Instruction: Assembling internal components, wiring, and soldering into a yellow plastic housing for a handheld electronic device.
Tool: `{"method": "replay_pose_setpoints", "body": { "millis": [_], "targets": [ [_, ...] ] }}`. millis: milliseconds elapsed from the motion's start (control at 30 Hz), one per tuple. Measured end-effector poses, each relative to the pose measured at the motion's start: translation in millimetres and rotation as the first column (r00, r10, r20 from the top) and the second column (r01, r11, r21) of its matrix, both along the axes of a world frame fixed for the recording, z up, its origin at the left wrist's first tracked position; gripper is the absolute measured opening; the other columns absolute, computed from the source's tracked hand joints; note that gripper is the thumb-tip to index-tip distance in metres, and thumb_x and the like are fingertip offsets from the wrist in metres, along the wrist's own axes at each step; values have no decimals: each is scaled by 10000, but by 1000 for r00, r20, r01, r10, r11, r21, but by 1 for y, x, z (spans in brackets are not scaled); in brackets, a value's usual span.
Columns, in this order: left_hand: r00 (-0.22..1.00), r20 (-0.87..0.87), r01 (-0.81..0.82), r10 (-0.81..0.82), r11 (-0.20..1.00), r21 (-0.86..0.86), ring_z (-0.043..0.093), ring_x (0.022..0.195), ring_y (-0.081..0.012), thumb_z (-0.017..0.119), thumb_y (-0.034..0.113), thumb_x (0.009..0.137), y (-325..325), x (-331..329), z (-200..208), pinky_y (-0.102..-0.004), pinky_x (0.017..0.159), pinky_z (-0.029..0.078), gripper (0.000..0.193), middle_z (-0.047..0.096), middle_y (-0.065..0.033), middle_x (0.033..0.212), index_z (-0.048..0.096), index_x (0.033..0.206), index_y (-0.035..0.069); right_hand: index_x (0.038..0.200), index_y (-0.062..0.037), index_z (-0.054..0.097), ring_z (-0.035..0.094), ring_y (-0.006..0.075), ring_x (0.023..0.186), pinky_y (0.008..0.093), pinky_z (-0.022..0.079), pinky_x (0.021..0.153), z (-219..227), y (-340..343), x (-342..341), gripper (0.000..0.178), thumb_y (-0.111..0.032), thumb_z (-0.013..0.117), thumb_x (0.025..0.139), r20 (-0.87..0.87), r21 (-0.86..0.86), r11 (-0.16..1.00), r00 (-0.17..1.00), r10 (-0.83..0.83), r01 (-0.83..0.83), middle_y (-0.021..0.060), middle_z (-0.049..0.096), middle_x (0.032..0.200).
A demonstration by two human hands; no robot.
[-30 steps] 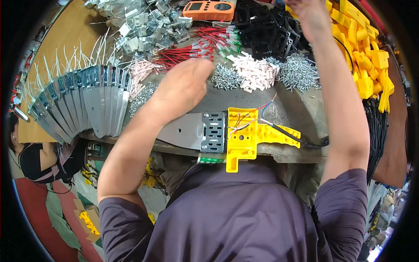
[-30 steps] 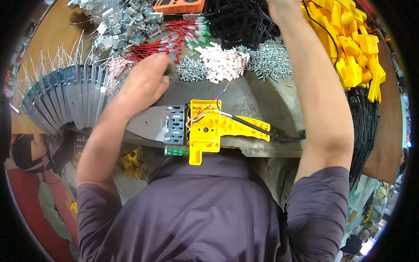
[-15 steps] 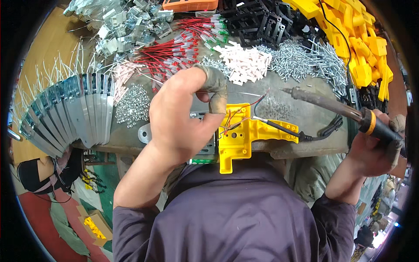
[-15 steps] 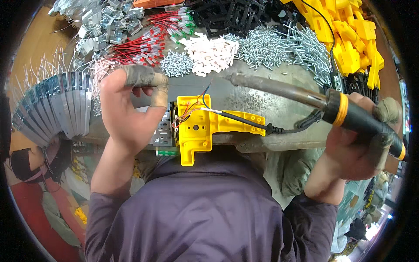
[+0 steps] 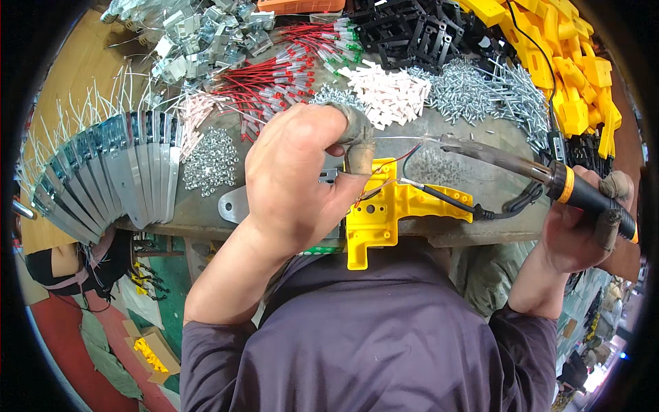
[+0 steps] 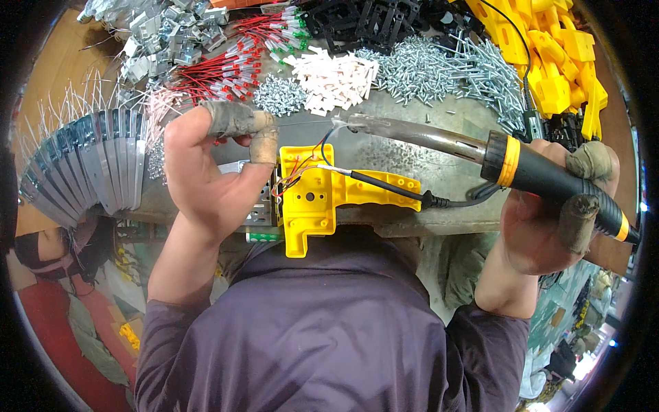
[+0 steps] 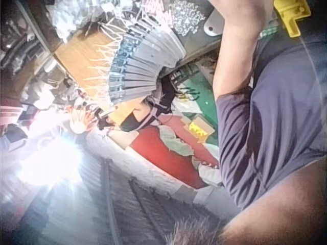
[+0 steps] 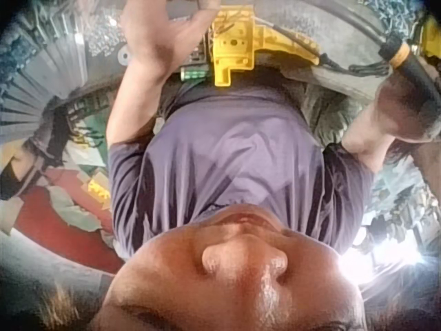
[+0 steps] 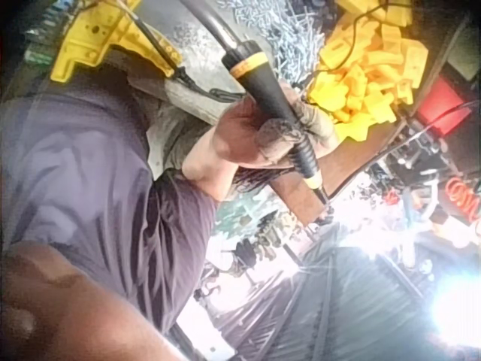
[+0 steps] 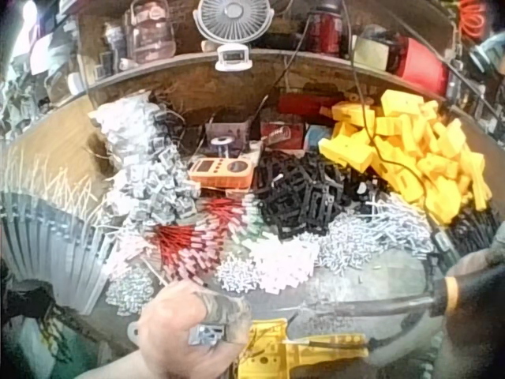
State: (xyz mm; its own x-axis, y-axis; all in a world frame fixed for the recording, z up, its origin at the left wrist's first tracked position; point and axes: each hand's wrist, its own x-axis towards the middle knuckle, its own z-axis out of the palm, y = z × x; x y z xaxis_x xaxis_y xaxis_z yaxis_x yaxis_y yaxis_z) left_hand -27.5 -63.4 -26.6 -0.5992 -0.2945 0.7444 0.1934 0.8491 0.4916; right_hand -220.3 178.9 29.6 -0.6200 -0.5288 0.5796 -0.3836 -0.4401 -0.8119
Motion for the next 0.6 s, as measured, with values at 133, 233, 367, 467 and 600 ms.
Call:
{"method": "replay_pose_setpoints", "body": {
  "millis": [133,233,367,467,600],
  "targets": [
    [1000,-1,29,-29,998,53,554,609,-218,749,-53,607,1,-2,0,-332,591,456,432,579,-53,769,548,975,51,1108,-73,482,400,103,531,260,346,566,-1,2,-1,388,-388,578,903,-24,4,1000,1000,2,-2,8,432,601],
    [999,30,13,-12,1000,-17,553,610,-216,748,-52,611,2,-2,3,-329,590,456,429,585,-55,781,548,977,47,1125,-69,483,404,102,539,262,346,569,-2,2,0,395,-393,562,914,-9,-3,1000,1000,12,-12,5,434,601],
    [1000,-10,1,0,1000,10,554,612,-217,747,-50,609,4,-3,-3,-328,587,454,429,588,-54,791,547,975,49,1126,-66,479,413,106,546,261,350,579,0,2,3,392,-397,542,926,-5,8,1000,1000,-16,16,7,441,601],
    [999,-32,-12,12,1000,-6,551,608,-215,746,-51,612,3,-3,-2,-327,583,452,427,589,-51,791,547,976,50,1139,-72,496,405,106,542,266,355,584,-2,4,-3,387,-390,547,925,-84,29,1000,996,2,1,9,444,601],
    [999,-40,-24,26,998,53,552,604,-204,739,-61,645,4,3,0,-324,579,454,401,595,-52,795,547,980,48,1157,-79,516,386,106,538,269,351,586,-1,7,-4,389,-395,536,931,-46,-13,999,998,35,-36,14,442,598]
  ]
}}
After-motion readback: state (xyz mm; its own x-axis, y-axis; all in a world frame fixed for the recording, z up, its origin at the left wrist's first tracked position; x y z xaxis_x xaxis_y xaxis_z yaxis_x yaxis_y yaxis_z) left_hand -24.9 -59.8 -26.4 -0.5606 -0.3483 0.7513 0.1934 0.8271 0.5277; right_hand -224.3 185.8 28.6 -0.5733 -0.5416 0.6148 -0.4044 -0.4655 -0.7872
